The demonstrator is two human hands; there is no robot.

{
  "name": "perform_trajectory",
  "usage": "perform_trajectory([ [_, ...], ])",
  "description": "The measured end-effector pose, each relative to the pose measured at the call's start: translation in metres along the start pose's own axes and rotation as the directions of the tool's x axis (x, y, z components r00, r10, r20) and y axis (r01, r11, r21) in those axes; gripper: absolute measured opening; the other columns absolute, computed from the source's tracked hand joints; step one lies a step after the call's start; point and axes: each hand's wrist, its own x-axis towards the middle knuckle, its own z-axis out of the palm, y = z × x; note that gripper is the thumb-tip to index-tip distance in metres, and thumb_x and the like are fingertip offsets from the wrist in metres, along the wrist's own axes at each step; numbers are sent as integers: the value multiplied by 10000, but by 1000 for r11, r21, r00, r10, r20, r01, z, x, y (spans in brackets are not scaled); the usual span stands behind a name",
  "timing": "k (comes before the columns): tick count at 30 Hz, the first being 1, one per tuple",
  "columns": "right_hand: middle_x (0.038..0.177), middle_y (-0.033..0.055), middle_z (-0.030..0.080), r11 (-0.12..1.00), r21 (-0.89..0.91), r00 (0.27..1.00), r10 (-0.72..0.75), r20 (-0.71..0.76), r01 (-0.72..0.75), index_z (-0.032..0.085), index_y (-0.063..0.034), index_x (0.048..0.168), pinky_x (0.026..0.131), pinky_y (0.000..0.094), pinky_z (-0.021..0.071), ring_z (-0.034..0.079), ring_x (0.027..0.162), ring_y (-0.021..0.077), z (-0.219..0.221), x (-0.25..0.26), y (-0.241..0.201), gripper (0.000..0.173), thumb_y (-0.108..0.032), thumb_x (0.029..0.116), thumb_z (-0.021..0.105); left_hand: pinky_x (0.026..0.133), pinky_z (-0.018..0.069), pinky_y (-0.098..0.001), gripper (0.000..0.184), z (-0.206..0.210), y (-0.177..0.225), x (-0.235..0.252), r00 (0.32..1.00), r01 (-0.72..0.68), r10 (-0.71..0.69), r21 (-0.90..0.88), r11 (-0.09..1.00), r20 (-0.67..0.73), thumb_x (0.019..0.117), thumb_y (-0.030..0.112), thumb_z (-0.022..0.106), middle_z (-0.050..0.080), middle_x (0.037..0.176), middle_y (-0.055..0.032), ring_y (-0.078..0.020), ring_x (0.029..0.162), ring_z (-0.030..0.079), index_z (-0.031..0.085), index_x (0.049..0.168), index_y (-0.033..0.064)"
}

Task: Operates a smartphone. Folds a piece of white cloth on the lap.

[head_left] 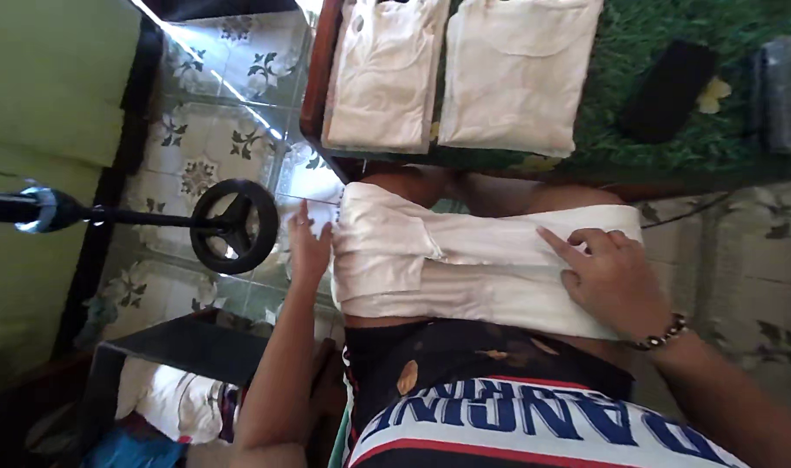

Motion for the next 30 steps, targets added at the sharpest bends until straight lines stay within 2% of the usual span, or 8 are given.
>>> perform_trajectory([
  [2,1143,360,610,990,-17,991,136,-7,-137,579,-124,1453,836,747,430,582,996,610,-11,-18,17,602,-19,860,571,1019,472,-571,471,-2,-1,-13,947,-292,305,126,948,-100,959,188,641,534,1355,-289,-423,1242,545,575,1382,-8],
  [3,1145,377,607,982,-30,983,184,-23,-184,582,-108,1446,838,756,427,581,1004,623,-14,-28,25,551,-48,900,542,1003,459,-604,398,-3,1,-20,893,-428,444,174,887,-67,926,191,664,581,1271,-274,-447,1213,547,656,1287,22],
  [5,1156,387,611,967,-28,967,251,-39,-252,616,-99,1410,861,760,423,580,1041,628,-16,-44,38,468,-93,958,493,996,438,-625,310,-3,10,-29,785,-614,613,234,754,88,913,252,678,653,1139,-190,-429,1166,569,734,1192,131],
  [7,1136,361,635,967,2,965,254,-65,-254,663,-98,1357,857,727,448,604,1036,592,-13,-54,48,431,-122,970,475,1014,413,-592,266,3,19,-32,700,-711,690,267,651,182,946,285,644,689,1074,-117,-358,1133,602,757,1169,194],
  [12,1074,338,655,974,37,955,225,-194,-222,715,-33,1261,800,630,517,644,950,534,-7,-58,48,376,-71,957,496,985,457,-517,204,4,22,-28,615,-768,770,354,534,173,971,222,623,740,1033,-76,-287,1063,667,795,1063,161],
  [16,1078,346,649,971,32,939,238,-247,-238,728,-21,1229,821,616,521,637,972,535,-12,-61,49,347,-47,956,516,921,501,-513,188,2,25,-32,619,-749,781,366,552,87,957,147,615,737,940,-112,-292,926,699,797,996,115],
  [21,1054,337,636,977,53,933,214,-290,-207,741,-42,1220,813,589,519,623,955,512,-17,-68,54,344,-19,944,536,930,475,-444,165,-8,26,-36,590,-752,808,363,550,0,970,138,629,718,939,-113,-256,902,672,782,1026,111],
  [30,958,300,646,986,44,933,166,-319,-161,779,-65,1144,783,516,521,626,867,448,-18,-81,50,319,-22,941,538,935,471,-423,177,-12,21,-50,592,-764,804,349,542,49,984,144,618,711,945,-102,-248,920,662,775,1064,128],
])
